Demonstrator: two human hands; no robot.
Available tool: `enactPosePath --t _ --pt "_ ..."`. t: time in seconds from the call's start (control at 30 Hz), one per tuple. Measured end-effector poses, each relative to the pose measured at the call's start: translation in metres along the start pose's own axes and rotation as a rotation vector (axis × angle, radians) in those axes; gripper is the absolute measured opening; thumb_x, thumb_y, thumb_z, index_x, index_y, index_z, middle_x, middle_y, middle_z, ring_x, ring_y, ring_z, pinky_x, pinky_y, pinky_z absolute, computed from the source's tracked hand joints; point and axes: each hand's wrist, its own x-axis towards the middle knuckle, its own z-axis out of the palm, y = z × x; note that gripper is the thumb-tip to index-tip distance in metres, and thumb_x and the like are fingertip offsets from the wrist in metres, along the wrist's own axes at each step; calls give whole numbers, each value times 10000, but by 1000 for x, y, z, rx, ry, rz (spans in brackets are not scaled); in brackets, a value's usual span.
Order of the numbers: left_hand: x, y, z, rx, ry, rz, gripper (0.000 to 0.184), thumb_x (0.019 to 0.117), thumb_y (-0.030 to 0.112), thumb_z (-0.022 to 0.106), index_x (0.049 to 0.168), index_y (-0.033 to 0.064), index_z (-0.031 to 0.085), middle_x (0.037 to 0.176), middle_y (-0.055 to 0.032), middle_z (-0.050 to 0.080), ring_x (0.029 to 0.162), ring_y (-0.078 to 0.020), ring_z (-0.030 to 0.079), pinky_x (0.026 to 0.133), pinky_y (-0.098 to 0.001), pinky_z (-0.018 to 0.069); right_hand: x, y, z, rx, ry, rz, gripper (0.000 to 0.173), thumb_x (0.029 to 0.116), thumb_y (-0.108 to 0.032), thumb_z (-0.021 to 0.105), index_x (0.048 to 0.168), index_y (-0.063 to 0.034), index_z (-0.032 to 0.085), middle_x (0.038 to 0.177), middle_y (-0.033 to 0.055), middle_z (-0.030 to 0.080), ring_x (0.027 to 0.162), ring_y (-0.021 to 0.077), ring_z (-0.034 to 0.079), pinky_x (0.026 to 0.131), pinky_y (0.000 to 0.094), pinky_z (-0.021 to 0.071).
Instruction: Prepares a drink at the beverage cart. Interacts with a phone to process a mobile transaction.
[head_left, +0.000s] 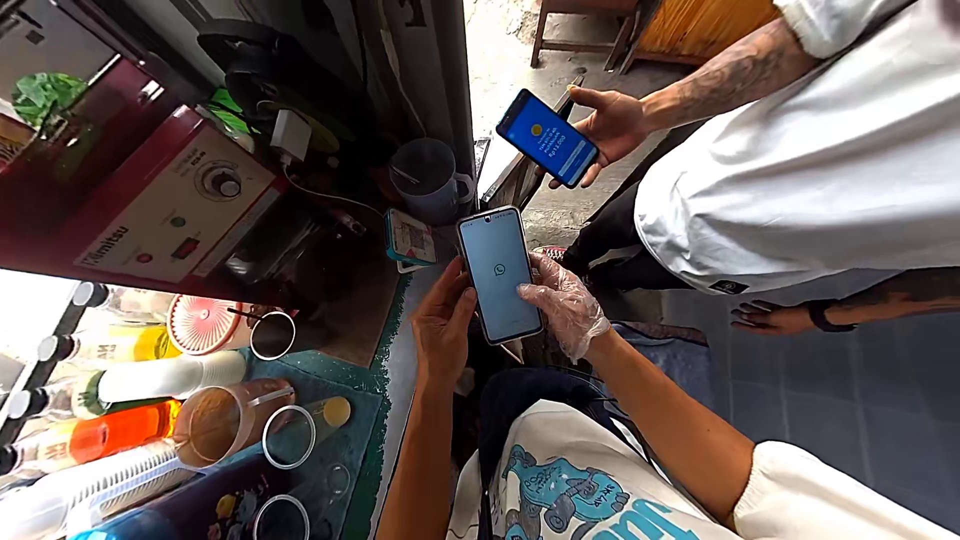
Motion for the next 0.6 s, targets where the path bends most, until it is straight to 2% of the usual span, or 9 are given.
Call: enactPosePath --t 0.1,0.17,0.27,0.43,0.53,0.6 --pt "4 -4 7 -27 -21 -13 462 995 -11 578 1455 1 538 1261 -145 697 1092 -220 706 950 -382 590 0 1 -7 11 34 -14 524 904 -28 603 1419 -95 536 1097 33 729 906 86 708 788 251 598" --pt "6 -5 12 -29 -25 -31 462 993 -7 583 1453 2 541 1261 -146 696 1095 -222 704 949 -383 590 0 0 -11 3 60 -1 500 921 -21 608 1412 -97 546 1085 32 728 891 81 704 776 247 596" --pt "8 -8 18 -33 -31 -50 461 988 -11 592 1446 8 550 1251 -145 697 1092 -224 703 942 -386 593 0 -1 -18 -50 82 14 417 973 -88 587 1389 -113 564 1071 36 727 875 90 704 763 263 597" --pt "10 -12 24 -32 -36 -60 457 986 -33 588 1439 9 559 1236 -144 706 1076 -221 711 931 -382 598 5 -6 -25 -159 146 104 250 1028 -242 582 1252 -163 660 926 29 727 740 105 678 635 282 563" --pt "11 -13 24 -15 -40 -62 461 981 -30 596 1439 6 559 1230 -144 710 1072 -220 713 933 -377 597 10 -2 -31 -190 128 112 263 1034 -336 557 1191 -168 685 888 36 714 716 119 664 612 307 551" --pt "12 -14 23 -3 -36 -65 456 981 -25 599 1435 6 563 1226 -140 712 1068 -214 714 929 -370 598 12 -4 -31 -210 121 115 253 1049 -338 549 1164 -162 690 866 27 704 699 101 648 599 279 531"
